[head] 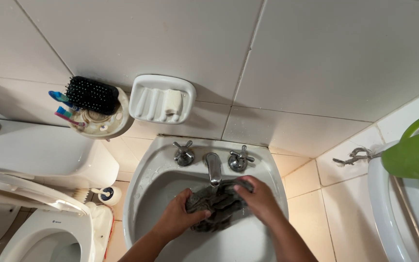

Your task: Hand-washing a small grey cloth in a bathroom sink by scrubbing it under running water and wringing it out.

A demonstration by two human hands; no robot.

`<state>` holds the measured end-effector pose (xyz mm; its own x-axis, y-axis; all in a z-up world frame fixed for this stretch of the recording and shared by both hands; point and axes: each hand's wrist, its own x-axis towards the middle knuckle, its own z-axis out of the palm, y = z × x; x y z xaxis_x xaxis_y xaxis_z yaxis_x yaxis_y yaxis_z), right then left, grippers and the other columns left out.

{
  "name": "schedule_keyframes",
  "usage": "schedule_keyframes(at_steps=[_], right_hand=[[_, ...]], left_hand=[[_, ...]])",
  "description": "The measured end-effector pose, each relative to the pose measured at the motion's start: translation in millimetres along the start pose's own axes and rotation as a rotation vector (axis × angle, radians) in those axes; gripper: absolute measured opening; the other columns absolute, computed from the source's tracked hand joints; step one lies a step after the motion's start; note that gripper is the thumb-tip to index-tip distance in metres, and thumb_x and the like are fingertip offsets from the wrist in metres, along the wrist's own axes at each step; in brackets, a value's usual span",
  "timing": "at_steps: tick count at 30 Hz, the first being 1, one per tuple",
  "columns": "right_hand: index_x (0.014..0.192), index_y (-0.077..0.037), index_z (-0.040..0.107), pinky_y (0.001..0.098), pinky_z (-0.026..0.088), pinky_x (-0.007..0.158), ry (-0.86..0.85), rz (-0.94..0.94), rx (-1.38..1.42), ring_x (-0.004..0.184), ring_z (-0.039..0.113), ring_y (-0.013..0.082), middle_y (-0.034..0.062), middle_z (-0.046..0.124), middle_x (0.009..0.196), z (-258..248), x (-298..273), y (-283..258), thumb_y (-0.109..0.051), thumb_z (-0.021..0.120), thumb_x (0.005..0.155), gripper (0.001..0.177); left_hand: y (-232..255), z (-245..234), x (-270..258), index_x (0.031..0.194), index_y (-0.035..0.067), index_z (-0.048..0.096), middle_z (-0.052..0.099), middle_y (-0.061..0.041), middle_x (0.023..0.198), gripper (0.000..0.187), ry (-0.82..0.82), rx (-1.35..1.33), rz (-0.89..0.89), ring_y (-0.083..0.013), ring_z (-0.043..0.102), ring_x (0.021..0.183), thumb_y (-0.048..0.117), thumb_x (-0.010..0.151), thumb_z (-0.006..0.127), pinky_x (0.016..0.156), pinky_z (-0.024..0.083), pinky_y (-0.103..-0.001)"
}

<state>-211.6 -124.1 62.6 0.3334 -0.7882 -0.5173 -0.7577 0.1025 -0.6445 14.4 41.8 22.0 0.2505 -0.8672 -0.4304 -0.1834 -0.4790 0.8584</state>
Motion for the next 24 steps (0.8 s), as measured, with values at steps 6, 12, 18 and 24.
schedule_keyframes(at_steps=[6, 12, 18, 24], right_hand=[[0.116, -0.021, 0.085, 0.0310, 0.061, 0.089, -0.094, -0.173, 0.026, 0.099, 0.081, 0.0184, 0.0020, 0.089, 0.107, 75.1, 58.1, 39.5, -0.019, 0.083, 0.072, 0.044], [0.114, -0.021, 0.076, 0.0377, 0.057, 0.082, -0.230, -0.158, -0.174, 0.098, 0.077, 0.0252, 0.0068, 0.082, 0.110, 96.6, 33.6, -4.2, -0.038, 0.065, 0.098, 0.026], [0.118, -0.018, 0.085, 0.0328, 0.056, 0.096, -0.142, -0.032, 0.087, 0.109, 0.077, 0.0157, 0.0028, 0.089, 0.117, 55.8, 38.5, 9.0, -0.029, 0.064, 0.091, 0.036], [0.114, -0.010, 0.081, 0.0346, 0.051, 0.092, -0.077, 0.032, 0.105, 0.103, 0.074, 0.0208, 0.0048, 0.083, 0.107, -12.1, -15.6, -1.6, -0.047, 0.060, 0.110, 0.043]], left_hand=[[46.4, -18.5, -16.3, 0.092, 0.018, 0.056, 0.065, 0.002, 0.072, 0.042, 0.112, 0.092, -0.084, -0.0112, 0.055, 0.070, 0.044, 0.092, 0.089, 0.071, 0.048, -0.032], [100.4, -34.8, -41.9, 0.079, 0.014, 0.058, 0.060, 0.001, 0.068, 0.041, 0.098, 0.023, -0.077, -0.0121, 0.054, 0.067, 0.037, 0.096, 0.087, 0.067, 0.045, -0.034], [77.3, -32.8, -25.2, 0.102, 0.016, 0.062, 0.056, -0.004, 0.072, 0.048, 0.173, 0.244, -0.158, -0.0240, 0.057, 0.073, 0.063, 0.102, 0.069, 0.073, 0.042, -0.040], [16.8, 8.8, 30.7, 0.157, 0.018, 0.059, 0.077, -0.020, 0.138, 0.068, 0.030, 0.446, -0.066, -0.0453, 0.069, 0.133, 0.064, 0.107, 0.056, 0.107, 0.054, -0.056]])
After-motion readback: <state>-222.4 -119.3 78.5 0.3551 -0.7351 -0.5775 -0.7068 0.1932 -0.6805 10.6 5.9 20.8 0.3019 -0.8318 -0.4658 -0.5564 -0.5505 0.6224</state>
